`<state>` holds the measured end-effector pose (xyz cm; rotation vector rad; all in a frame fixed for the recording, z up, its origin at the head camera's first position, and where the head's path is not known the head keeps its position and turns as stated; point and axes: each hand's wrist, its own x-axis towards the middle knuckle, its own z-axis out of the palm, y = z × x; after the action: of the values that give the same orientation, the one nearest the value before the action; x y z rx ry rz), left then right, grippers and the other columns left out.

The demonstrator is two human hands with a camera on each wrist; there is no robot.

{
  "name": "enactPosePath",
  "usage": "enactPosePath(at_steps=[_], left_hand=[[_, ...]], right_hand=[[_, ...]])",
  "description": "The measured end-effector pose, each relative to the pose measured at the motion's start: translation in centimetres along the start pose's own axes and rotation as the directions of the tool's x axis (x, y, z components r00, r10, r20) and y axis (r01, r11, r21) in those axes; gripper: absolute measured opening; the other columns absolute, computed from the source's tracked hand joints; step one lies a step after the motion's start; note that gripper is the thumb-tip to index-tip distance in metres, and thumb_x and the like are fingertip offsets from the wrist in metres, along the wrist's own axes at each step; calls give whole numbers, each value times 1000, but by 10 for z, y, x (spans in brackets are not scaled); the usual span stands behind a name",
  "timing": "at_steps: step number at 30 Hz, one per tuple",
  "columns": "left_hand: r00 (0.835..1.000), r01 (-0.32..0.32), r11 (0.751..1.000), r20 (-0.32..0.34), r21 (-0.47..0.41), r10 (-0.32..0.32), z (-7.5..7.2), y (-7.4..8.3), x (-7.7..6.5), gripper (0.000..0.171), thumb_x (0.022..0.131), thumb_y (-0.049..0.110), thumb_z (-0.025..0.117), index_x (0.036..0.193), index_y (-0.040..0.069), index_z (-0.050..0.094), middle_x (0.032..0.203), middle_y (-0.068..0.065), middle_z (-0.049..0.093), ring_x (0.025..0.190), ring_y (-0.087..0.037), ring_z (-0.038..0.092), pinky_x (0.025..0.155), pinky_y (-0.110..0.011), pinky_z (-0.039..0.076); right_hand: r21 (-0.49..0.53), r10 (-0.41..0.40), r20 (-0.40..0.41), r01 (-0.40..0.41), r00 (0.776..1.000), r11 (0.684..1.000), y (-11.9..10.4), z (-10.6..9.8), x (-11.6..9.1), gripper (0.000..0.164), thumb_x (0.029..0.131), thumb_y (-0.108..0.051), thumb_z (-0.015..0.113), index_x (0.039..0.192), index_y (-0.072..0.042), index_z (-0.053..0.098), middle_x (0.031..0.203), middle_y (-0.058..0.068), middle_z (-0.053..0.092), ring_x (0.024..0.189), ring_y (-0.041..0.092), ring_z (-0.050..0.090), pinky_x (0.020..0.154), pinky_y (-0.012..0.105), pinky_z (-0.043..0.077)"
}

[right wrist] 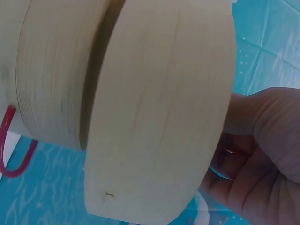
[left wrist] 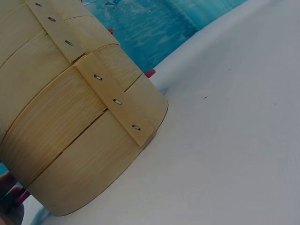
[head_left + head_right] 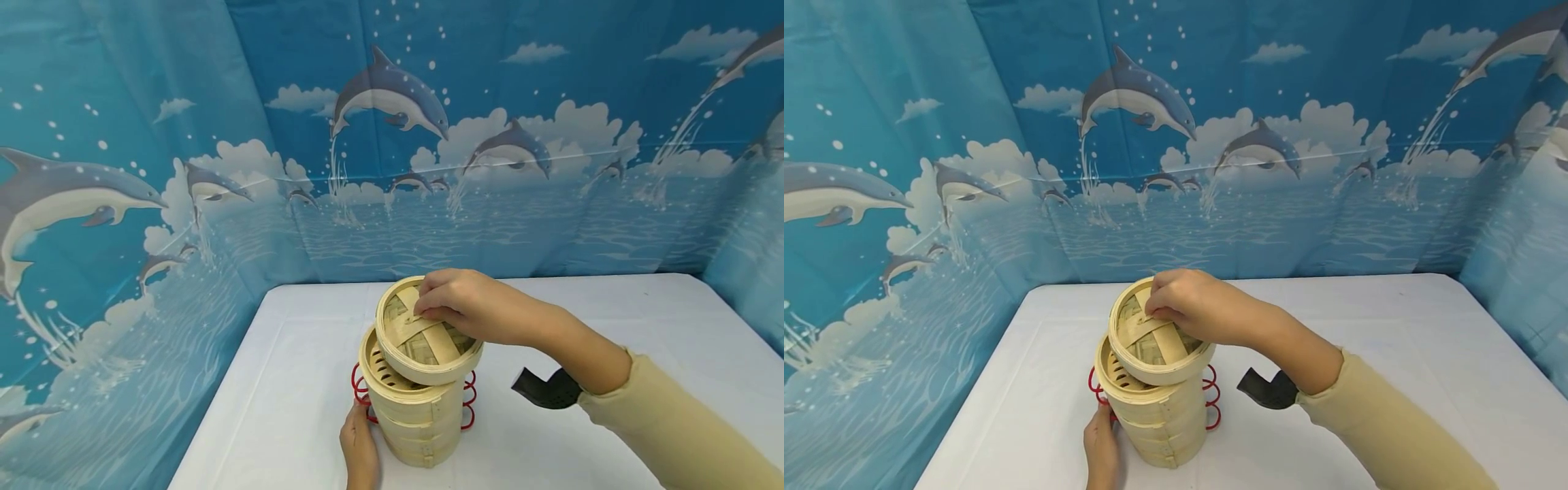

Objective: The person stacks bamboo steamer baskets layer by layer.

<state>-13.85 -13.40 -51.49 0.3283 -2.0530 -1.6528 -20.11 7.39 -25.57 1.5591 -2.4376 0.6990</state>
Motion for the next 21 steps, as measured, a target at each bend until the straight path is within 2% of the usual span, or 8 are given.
enactPosePath(at_steps=[3,7,12,16,21], left_hand=[[1000,21,1000,6,-1,-21,0,1,0,33,100,11,35,98,-1,66,98,-5,66,99,-12,56,84,-21,44],[1000,16,1000,4,-5,-16,1,2,0,31,98,8,36,99,-4,65,102,-10,65,103,-18,56,87,-22,43],[1000,18,1000,2,-9,-18,1,2,-1,32,98,8,36,105,-6,64,110,-14,63,110,-27,53,93,-28,42],[998,57,998,8,-16,-57,2,1,-1,33,99,11,35,106,-6,63,112,-14,62,113,-26,51,95,-31,40],[999,53,999,-7,2,-53,2,0,-1,34,99,12,35,104,-5,64,107,-12,64,108,-24,54,91,-26,42]], right_hand=[[4,-7,7,7,1000,1000,-2,4,3,13,84,1,63,94,-5,69,91,0,58,80,8,55,64,17,48],[15,-6,11,6,1000,1000,-4,7,5,13,84,2,63,94,-5,69,90,0,58,79,8,55,64,16,48],[31,2,18,-2,1000,1000,-7,10,8,13,85,2,63,93,-5,69,89,-1,58,79,8,55,65,16,49],[27,-3,22,2,1000,1000,-10,13,10,12,85,1,62,93,-5,69,88,-1,58,78,8,54,65,16,48],[24,-7,21,7,1000,1000,-11,16,13,13,84,2,63,93,-5,69,88,-1,58,79,7,55,66,16,48]])
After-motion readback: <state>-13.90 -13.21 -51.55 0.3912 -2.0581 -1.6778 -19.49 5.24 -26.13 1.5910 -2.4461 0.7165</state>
